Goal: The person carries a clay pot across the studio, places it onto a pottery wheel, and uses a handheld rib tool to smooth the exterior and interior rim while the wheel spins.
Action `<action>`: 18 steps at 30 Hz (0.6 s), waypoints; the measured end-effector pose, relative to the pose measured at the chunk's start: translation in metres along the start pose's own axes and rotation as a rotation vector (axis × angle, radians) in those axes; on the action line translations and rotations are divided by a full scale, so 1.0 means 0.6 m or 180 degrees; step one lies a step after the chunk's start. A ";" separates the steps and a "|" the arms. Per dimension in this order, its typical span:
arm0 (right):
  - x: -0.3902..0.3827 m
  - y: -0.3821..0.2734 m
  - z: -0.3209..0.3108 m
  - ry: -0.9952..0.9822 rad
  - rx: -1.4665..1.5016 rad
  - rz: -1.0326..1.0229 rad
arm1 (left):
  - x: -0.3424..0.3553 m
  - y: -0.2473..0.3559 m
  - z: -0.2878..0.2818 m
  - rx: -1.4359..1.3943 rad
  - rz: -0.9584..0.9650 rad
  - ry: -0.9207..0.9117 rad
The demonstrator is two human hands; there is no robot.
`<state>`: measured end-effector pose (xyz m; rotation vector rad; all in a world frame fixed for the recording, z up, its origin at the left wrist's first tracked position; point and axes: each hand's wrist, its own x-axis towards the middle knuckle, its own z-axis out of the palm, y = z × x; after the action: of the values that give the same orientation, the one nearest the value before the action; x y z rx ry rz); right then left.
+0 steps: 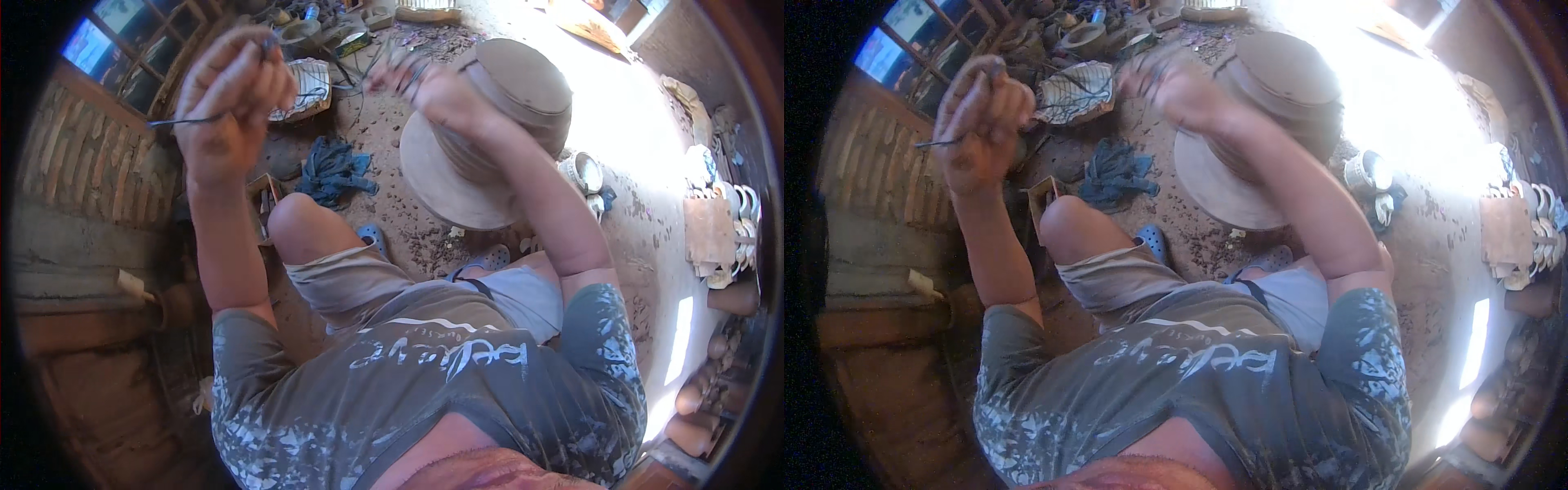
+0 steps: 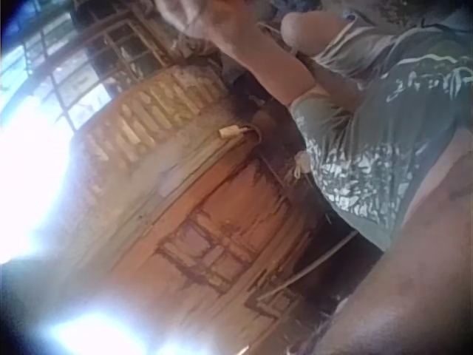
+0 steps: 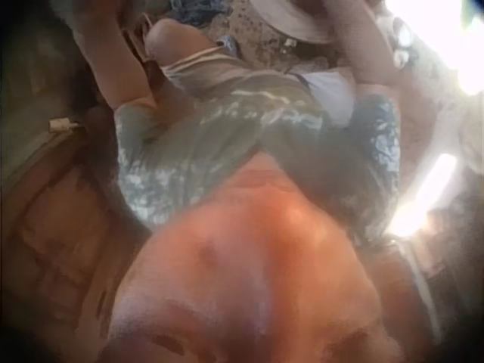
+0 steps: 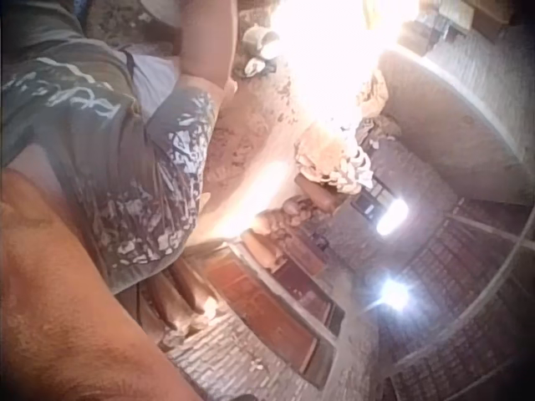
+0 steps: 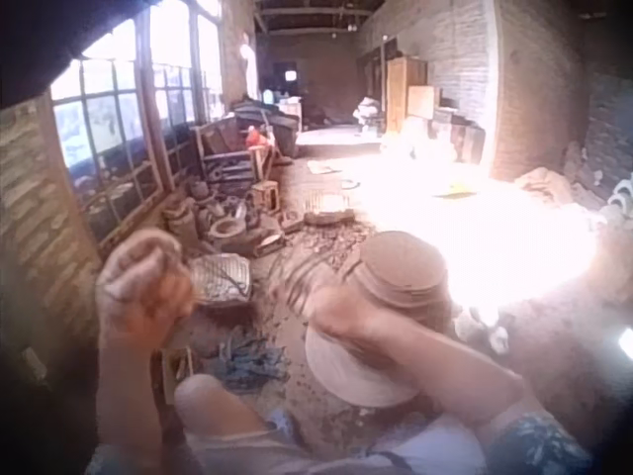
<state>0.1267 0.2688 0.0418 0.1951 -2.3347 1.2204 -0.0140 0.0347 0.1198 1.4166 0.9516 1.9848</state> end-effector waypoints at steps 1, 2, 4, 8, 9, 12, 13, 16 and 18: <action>-0.022 0.008 0.030 -0.0603 0.0687 0.0235 | 0.015 0.006 -0.005 -0.0023 0.0267 -0.0237; -0.035 0.006 0.052 -0.1204 0.1371 0.0459 | 0.033 -0.010 -0.018 0.0083 0.0389 0.0113; -0.026 -0.105 0.098 -0.0951 0.1415 0.0890 | 0.039 -0.058 -0.048 0.0376 0.0580 0.0905; 0.059 -0.159 0.050 0.0166 -0.0489 -0.1645 | -0.052 -0.232 -0.010 0.0808 -0.0071 0.0434; 0.080 -0.157 0.023 0.0349 -0.0961 -0.1948 | -0.067 -0.239 0.004 0.0371 -0.0282 0.0275; 0.120 -0.143 -0.066 0.0645 -0.0363 -0.0922 | -0.076 -0.169 0.039 -0.1367 -0.1246 -0.0049; 0.126 -0.138 -0.086 0.0817 -0.0234 -0.0621 | -0.080 -0.144 0.031 -0.1762 -0.1459 -0.0039; 0.095 -0.068 -0.118 0.0503 -0.2206 0.0572 | -0.049 -0.060 -0.014 0.0265 -0.0794 0.0311; 0.054 -0.048 -0.032 -0.0703 -0.0626 0.0705 | -0.027 -0.020 -0.057 -0.0753 -0.0432 -0.0068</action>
<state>0.1155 0.2704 0.0879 0.0029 -2.7105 1.1062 -0.0413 0.0217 0.0938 1.2084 0.7542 1.9071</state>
